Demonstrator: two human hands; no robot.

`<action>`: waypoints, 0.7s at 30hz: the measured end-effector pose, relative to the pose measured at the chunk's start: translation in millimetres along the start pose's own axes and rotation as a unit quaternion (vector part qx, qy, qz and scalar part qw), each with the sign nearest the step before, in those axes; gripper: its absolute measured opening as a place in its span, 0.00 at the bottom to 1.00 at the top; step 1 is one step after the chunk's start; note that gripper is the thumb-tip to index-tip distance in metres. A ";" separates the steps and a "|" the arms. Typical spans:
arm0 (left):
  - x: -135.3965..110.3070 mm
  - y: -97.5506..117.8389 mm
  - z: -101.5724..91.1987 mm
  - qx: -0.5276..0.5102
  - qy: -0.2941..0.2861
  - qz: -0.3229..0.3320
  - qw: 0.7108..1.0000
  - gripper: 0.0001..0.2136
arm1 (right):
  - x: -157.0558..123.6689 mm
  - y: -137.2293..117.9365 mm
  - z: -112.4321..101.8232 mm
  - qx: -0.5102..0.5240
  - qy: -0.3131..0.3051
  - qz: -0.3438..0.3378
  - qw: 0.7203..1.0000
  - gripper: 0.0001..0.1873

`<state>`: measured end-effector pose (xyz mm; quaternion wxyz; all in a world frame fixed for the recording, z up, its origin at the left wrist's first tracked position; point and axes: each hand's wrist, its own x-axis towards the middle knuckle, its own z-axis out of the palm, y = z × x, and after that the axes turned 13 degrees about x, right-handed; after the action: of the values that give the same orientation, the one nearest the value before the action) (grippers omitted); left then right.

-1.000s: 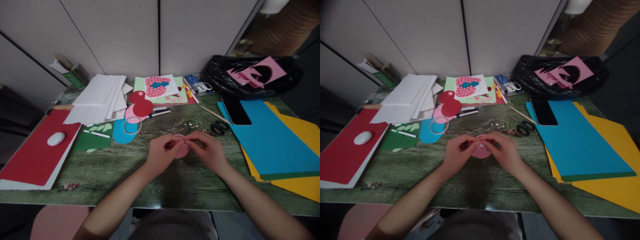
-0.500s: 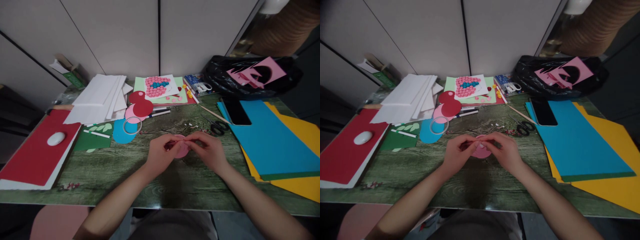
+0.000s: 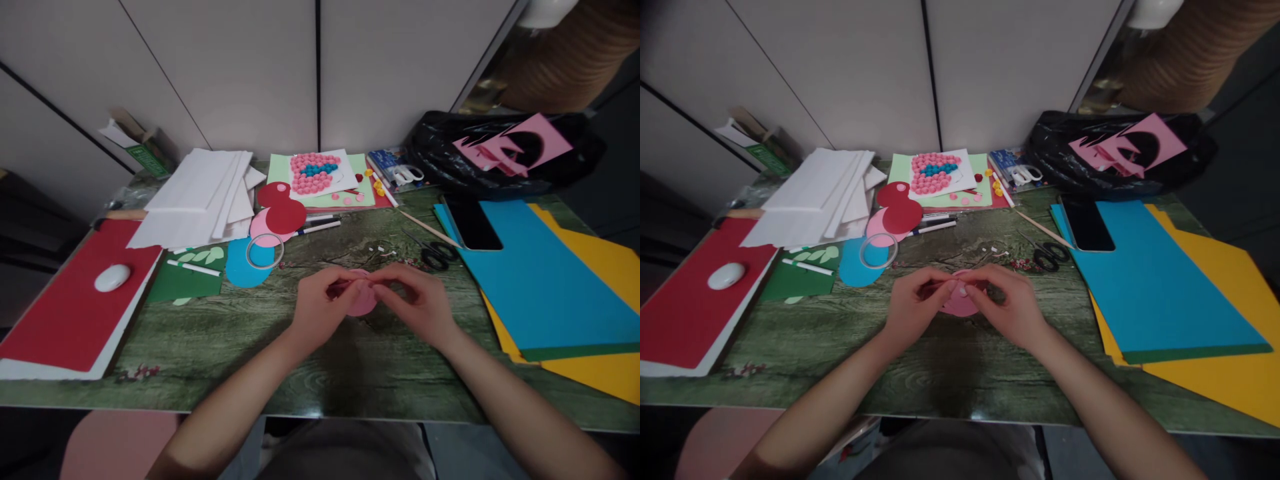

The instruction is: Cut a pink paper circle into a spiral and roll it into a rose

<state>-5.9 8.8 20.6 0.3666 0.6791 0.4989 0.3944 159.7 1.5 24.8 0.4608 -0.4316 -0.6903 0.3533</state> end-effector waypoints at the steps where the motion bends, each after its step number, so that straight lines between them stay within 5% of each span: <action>1: 0.0 0.1 0.1 -0.001 -0.001 -0.001 1.000 0.05 | -0.1 0.1 0.3 -0.002 0.002 -0.001 1.000 0.06; 21: -0.3 1.2 -0.9 0.007 -0.005 0.004 1.000 0.05 | -0.9 2.0 2.5 -0.020 0.014 -0.004 1.000 0.05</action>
<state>-6.2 8.3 22.0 0.3630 0.6853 0.4972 0.3892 158.1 1.2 22.0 0.4634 -0.4427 -0.6923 0.3316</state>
